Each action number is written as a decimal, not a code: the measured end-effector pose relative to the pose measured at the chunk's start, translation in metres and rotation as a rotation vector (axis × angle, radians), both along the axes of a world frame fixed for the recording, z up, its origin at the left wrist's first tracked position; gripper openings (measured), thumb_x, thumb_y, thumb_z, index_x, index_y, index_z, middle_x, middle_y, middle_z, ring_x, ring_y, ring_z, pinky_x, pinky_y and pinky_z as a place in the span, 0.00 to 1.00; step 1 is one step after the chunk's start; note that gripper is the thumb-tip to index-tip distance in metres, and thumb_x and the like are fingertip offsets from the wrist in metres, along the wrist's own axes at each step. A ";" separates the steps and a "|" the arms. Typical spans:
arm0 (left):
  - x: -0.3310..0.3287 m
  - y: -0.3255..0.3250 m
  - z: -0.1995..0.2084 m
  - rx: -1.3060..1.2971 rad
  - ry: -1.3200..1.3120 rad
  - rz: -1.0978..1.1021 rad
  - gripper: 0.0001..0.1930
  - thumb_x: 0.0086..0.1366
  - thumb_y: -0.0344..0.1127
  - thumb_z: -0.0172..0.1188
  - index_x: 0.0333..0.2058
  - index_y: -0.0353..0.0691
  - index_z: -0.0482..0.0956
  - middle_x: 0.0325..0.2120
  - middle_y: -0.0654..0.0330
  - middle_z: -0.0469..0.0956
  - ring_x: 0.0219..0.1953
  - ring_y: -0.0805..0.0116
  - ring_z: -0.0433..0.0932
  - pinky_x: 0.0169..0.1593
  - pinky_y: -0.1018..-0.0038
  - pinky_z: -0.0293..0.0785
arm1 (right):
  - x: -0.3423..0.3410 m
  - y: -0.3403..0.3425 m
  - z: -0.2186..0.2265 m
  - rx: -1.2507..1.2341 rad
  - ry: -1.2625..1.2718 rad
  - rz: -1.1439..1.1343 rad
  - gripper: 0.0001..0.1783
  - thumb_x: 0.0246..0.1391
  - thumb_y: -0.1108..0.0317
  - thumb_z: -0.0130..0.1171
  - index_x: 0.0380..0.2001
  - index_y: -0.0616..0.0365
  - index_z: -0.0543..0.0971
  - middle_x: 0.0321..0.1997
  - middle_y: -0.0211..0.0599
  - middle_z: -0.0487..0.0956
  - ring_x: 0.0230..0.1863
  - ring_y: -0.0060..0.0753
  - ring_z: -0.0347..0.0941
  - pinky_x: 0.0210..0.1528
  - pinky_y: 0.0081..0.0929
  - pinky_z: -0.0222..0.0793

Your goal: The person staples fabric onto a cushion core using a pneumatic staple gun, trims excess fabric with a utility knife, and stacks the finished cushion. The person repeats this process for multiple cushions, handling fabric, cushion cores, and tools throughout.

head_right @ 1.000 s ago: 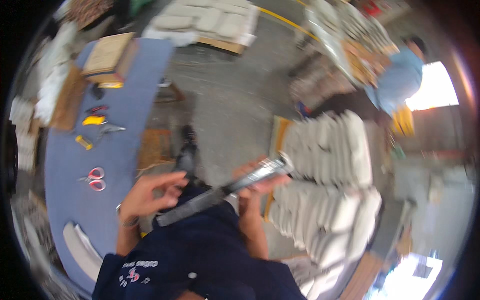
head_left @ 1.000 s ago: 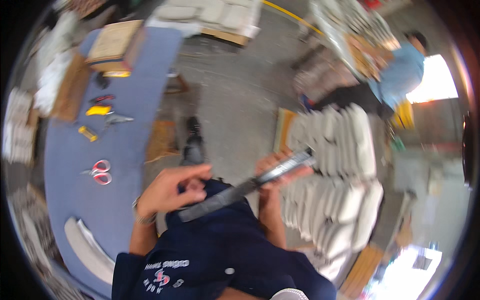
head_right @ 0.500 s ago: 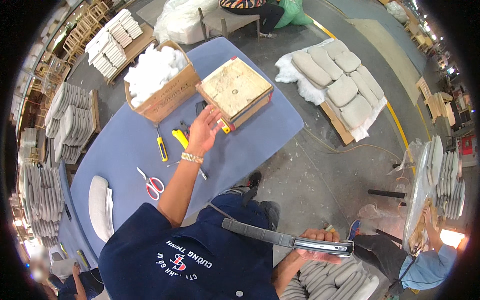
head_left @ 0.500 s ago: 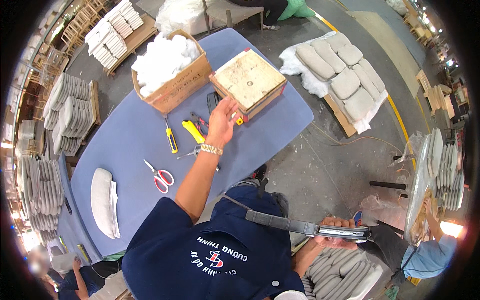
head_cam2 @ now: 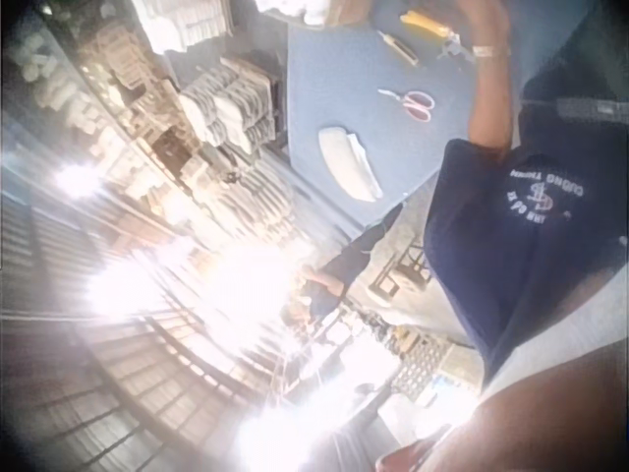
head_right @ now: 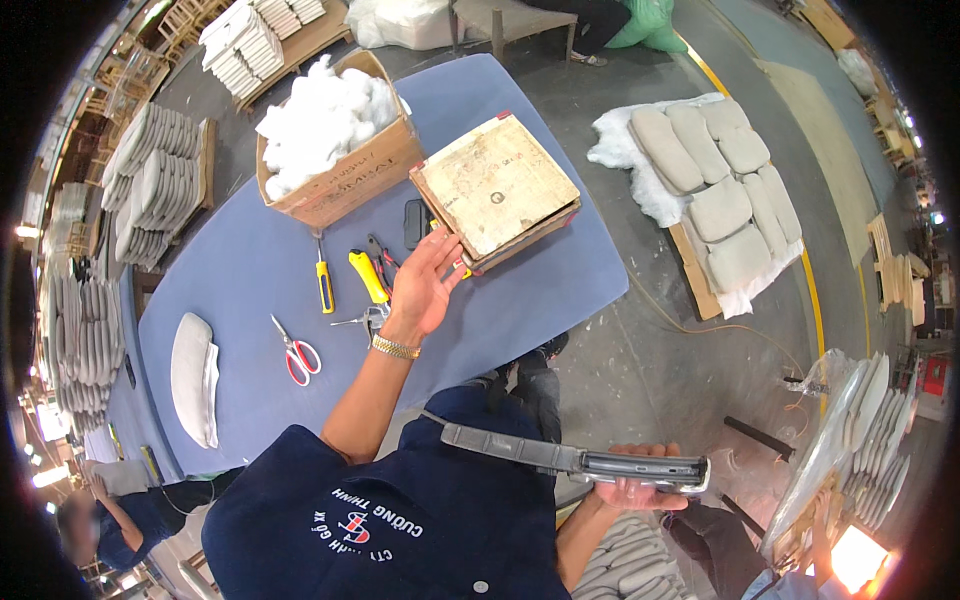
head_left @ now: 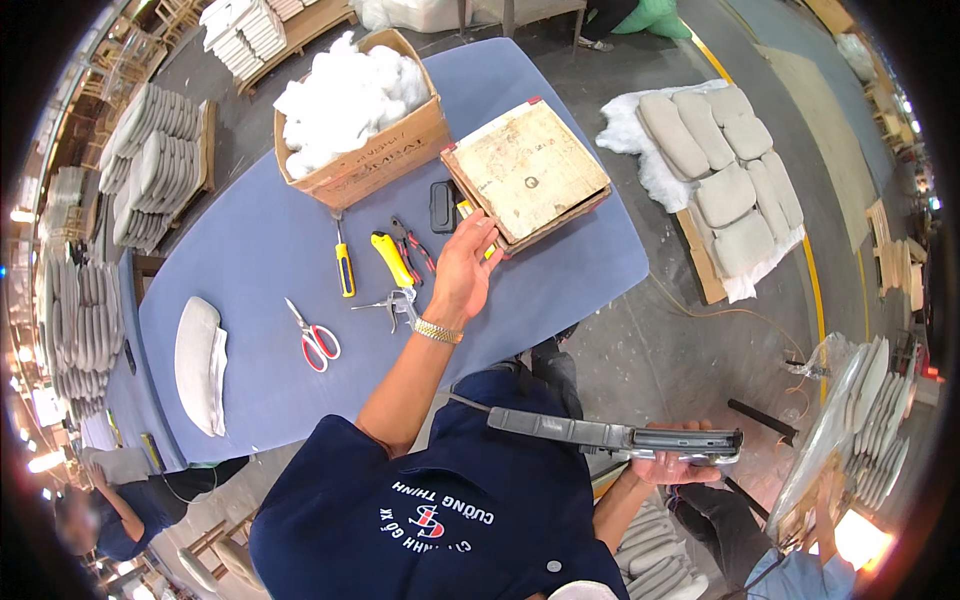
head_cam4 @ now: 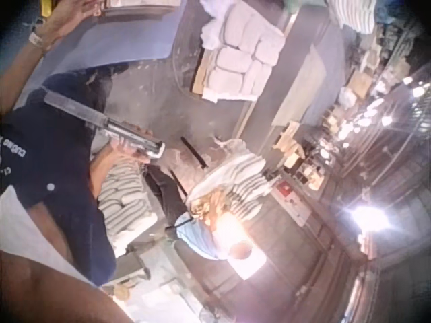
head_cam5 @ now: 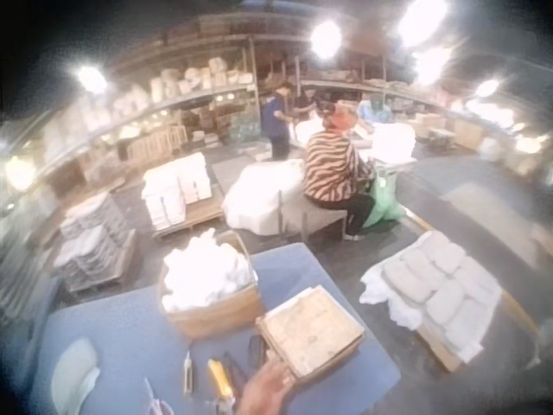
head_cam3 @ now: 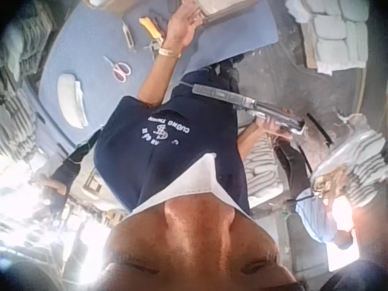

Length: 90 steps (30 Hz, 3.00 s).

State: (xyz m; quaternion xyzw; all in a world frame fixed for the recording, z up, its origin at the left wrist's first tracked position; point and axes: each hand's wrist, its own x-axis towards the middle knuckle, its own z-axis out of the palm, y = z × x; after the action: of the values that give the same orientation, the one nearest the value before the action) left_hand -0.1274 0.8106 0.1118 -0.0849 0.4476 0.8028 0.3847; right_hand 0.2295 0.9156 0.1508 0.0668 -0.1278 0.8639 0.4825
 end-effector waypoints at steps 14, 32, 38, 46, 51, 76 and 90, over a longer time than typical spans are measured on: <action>-0.040 0.016 -0.006 0.169 -0.154 0.039 0.15 0.75 0.32 0.52 0.57 0.40 0.77 0.46 0.64 0.84 0.50 0.67 0.82 0.53 0.66 0.78 | 0.024 0.024 0.000 0.147 -0.070 -0.009 0.42 0.56 0.43 0.72 0.65 0.57 0.70 0.48 0.35 0.82 0.27 0.24 0.76 0.31 0.28 0.74; -0.153 0.043 -0.101 -0.796 2.162 -0.392 0.31 0.56 0.47 0.65 0.62 0.57 0.78 0.66 0.57 0.73 0.70 0.47 0.66 0.74 0.43 0.54 | 0.054 -0.010 -0.043 0.107 -0.111 -0.215 0.44 0.63 0.29 0.54 0.69 0.51 0.69 0.49 0.46 0.83 0.29 0.35 0.78 0.33 0.35 0.73; -0.135 0.079 -0.130 -1.048 1.873 -0.583 0.36 0.66 0.67 0.48 0.70 0.65 0.68 0.74 0.63 0.63 0.77 0.52 0.54 0.76 0.34 0.35 | 0.098 -0.018 -0.083 0.022 -0.175 -0.295 0.44 0.61 0.29 0.55 0.68 0.48 0.71 0.55 0.45 0.81 0.40 0.42 0.77 0.47 0.45 0.65; -0.128 0.066 -0.154 -1.192 1.908 -0.508 0.36 0.60 0.62 0.54 0.68 0.68 0.71 0.72 0.65 0.66 0.76 0.52 0.56 0.75 0.33 0.38 | 0.118 -0.017 -0.167 -0.076 -0.116 -0.090 0.44 0.58 0.31 0.57 0.70 0.44 0.69 0.63 0.45 0.79 0.59 0.55 0.76 0.69 0.65 0.55; -0.116 0.062 -0.126 -1.005 1.897 -0.478 0.32 0.59 0.54 0.59 0.65 0.65 0.76 0.69 0.61 0.71 0.74 0.50 0.60 0.75 0.35 0.42 | 0.114 -0.008 -0.175 -0.056 -0.141 -0.038 0.41 0.58 0.35 0.60 0.69 0.44 0.71 0.63 0.43 0.80 0.60 0.52 0.78 0.72 0.66 0.59; -0.041 -0.019 0.045 -0.505 1.385 -0.598 0.16 0.62 0.34 0.66 0.50 0.44 0.86 0.40 0.55 0.87 0.43 0.57 0.85 0.48 0.65 0.80 | 0.051 0.010 -0.108 -0.045 -0.291 -0.092 0.35 0.59 0.41 0.64 0.64 0.44 0.74 0.59 0.34 0.80 0.54 0.43 0.77 0.40 0.43 0.79; -0.036 -0.074 -0.057 -0.750 0.930 -0.281 0.15 0.61 0.38 0.72 0.44 0.38 0.89 0.36 0.54 0.89 0.37 0.67 0.89 0.44 0.72 0.82 | 0.050 0.018 -0.153 -0.091 -0.258 0.032 0.35 0.64 0.38 0.54 0.67 0.46 0.72 0.62 0.39 0.79 0.57 0.47 0.76 0.55 0.55 0.75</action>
State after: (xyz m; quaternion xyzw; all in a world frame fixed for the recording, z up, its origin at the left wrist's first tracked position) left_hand -0.1634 0.7364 0.0545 0.2043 0.8275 0.4851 0.1953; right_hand 0.2797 0.9336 -0.0020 -0.0647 -0.1481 0.8780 0.4506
